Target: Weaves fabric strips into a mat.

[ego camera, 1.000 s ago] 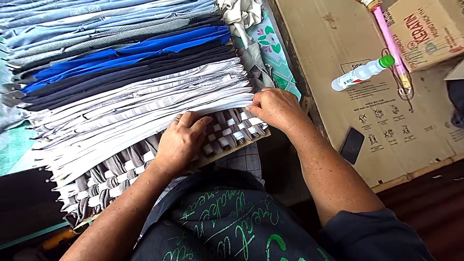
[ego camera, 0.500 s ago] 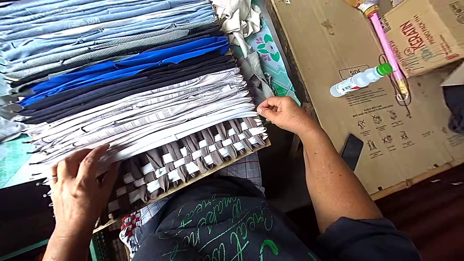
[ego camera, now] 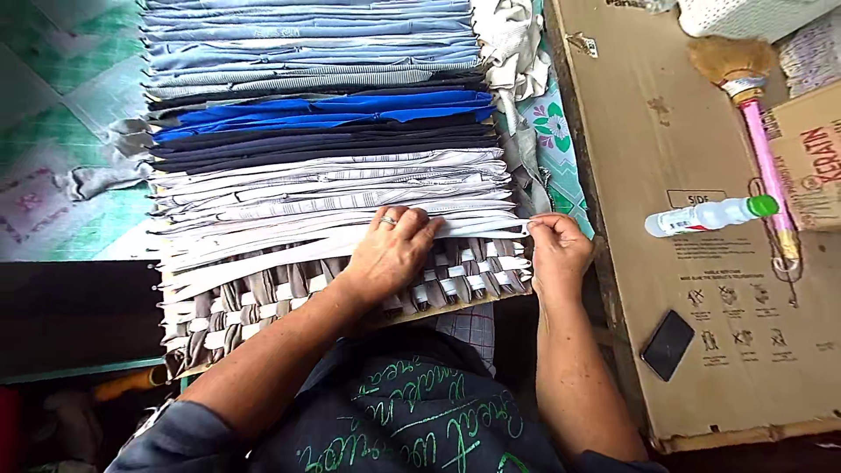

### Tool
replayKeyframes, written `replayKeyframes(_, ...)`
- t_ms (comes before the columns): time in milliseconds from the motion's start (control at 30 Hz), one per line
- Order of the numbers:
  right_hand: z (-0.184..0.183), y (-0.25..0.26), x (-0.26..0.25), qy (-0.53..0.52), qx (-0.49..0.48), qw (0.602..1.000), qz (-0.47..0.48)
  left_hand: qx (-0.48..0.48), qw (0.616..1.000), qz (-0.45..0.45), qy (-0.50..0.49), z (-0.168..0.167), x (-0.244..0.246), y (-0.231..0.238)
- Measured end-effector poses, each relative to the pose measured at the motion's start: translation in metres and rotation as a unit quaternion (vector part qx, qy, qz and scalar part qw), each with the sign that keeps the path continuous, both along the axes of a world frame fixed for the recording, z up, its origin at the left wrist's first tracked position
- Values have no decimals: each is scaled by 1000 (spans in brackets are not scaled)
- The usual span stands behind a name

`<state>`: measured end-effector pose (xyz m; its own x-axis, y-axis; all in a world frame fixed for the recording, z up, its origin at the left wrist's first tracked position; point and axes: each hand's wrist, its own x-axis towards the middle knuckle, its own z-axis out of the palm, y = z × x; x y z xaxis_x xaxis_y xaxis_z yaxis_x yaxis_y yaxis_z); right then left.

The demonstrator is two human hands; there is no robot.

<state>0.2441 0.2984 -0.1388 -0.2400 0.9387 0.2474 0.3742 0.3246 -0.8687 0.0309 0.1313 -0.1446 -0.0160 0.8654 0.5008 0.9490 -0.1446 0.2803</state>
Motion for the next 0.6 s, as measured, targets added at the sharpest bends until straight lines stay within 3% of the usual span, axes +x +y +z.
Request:
replayKeyframes(167, 46, -1, 21, 36, 4, 993, 116, -5, 1000, -9, -24, 17, 44, 39)
replayKeyframes(267, 71, 0, 17, 129, -4, 960, 248, -41, 984, -24, -169, 59, 65, 37)
replayKeyframes(333, 73, 12, 7, 189, -16, 925, 329, 2, 960, -65, -273, 92, 72, 27)
replayKeyframes(400, 79, 5, -23, 153, -39, 903, 400, 68, 931, -116, -339, 122, 73, 15)
replayKeyframes(467, 79, -26, -70, 65, -86, 868, 485, 130, 897, -141, -399, 146, 68, 2)
replayKeyframes(533, 63, -81, -121, 30, -55, 816, 575, 123, 853, -146, -486, 169, 56, -15)
replayKeyframes(600, 71, -156, -166, -7, -94, 806, 585, 131, 801, -136, -568, 191, 42, -34)
